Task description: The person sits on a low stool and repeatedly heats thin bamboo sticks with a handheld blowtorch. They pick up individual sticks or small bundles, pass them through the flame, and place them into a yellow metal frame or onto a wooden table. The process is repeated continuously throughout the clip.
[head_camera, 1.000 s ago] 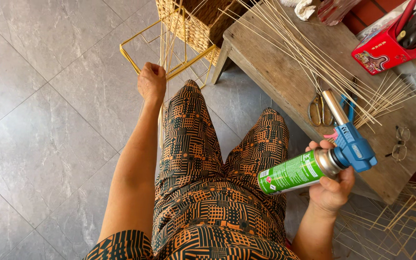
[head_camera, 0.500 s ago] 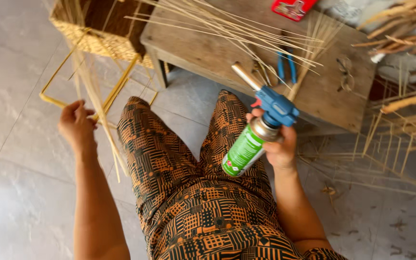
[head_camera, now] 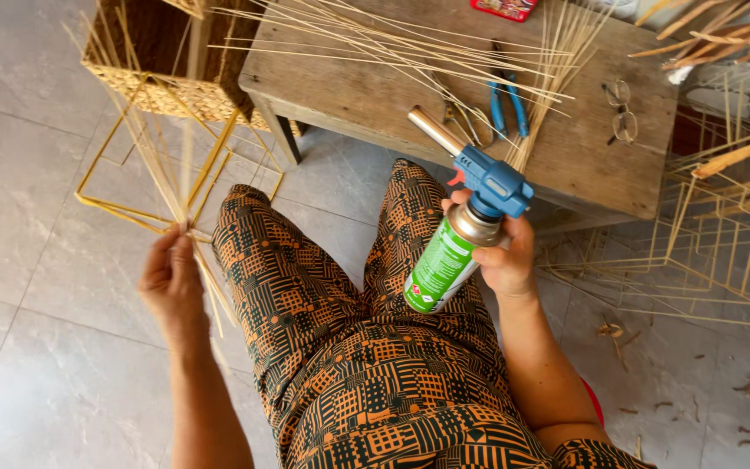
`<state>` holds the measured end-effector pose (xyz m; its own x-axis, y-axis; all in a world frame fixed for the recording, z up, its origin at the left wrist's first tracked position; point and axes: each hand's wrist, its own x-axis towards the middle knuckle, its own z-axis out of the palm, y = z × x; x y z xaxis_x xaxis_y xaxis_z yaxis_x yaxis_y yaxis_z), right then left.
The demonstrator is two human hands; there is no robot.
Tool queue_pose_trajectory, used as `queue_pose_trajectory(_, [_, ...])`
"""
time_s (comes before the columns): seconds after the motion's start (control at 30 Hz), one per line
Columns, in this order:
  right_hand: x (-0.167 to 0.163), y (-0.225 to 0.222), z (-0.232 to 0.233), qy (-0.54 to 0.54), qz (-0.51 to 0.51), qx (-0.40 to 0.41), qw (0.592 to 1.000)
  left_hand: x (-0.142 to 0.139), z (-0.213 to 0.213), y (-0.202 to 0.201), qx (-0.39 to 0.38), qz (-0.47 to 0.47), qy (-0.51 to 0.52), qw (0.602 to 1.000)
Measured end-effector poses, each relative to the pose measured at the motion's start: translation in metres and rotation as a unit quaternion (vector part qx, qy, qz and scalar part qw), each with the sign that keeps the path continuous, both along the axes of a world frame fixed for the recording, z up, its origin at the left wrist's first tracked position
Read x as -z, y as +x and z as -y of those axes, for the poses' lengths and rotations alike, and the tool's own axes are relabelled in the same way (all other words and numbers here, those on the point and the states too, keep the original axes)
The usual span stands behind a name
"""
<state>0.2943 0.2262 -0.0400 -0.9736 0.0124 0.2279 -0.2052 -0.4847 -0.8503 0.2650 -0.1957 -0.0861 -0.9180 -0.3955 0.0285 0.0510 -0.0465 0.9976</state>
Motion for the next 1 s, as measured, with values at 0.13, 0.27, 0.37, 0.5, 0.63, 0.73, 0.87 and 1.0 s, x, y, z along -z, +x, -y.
queue_pose_trajectory(0.13, [-0.003, -0.001, 0.003, 0.003, -0.012, -0.009, 1.0, -0.009, -0.029, 0.017, 0.025, 0.01, 0.032, 0.999])
queue_pose_trajectory(0.27, [-0.006, -0.001, 0.006, 0.004, -0.015, -0.03, 0.999, -0.015, -0.046, 0.019, 0.056, 0.043, 0.01, 0.997])
queue_pose_trajectory(0.37, [-0.005, -0.001, 0.008, 0.015, -0.013, -0.037, 0.999, -0.014, -0.053, 0.019, 0.086, 0.024, 0.02, 0.996])
queue_pose_trajectory(0.5, [-0.003, -0.002, 0.011, 0.026, -0.015, -0.053, 0.998, -0.006, -0.061, 0.015, 0.086, 0.022, 0.024, 0.996])
queue_pose_trajectory(0.63, [-0.002, -0.002, 0.015, 0.04, -0.01, -0.084, 0.996, -0.004, -0.064, 0.015, 0.104, -0.001, 0.004, 0.995])
queue_pose_trajectory(0.73, [-0.002, -0.002, 0.021, 0.052, -0.008, -0.118, 0.992, -0.008, -0.066, 0.016, 0.105, 0.006, 0.009, 0.994])
queue_pose_trajectory(0.87, [-0.008, -0.001, 0.032, 0.11, 0.008, -0.159, 0.981, -0.014, -0.07, 0.018, 0.103, 0.039, 0.009, 0.994])
queue_pose_trajectory(1.0, [-0.014, -0.001, 0.039, 0.128, 0.012, -0.179, 0.975, -0.018, -0.074, 0.02, 0.106, 0.046, 0.036, 0.993])
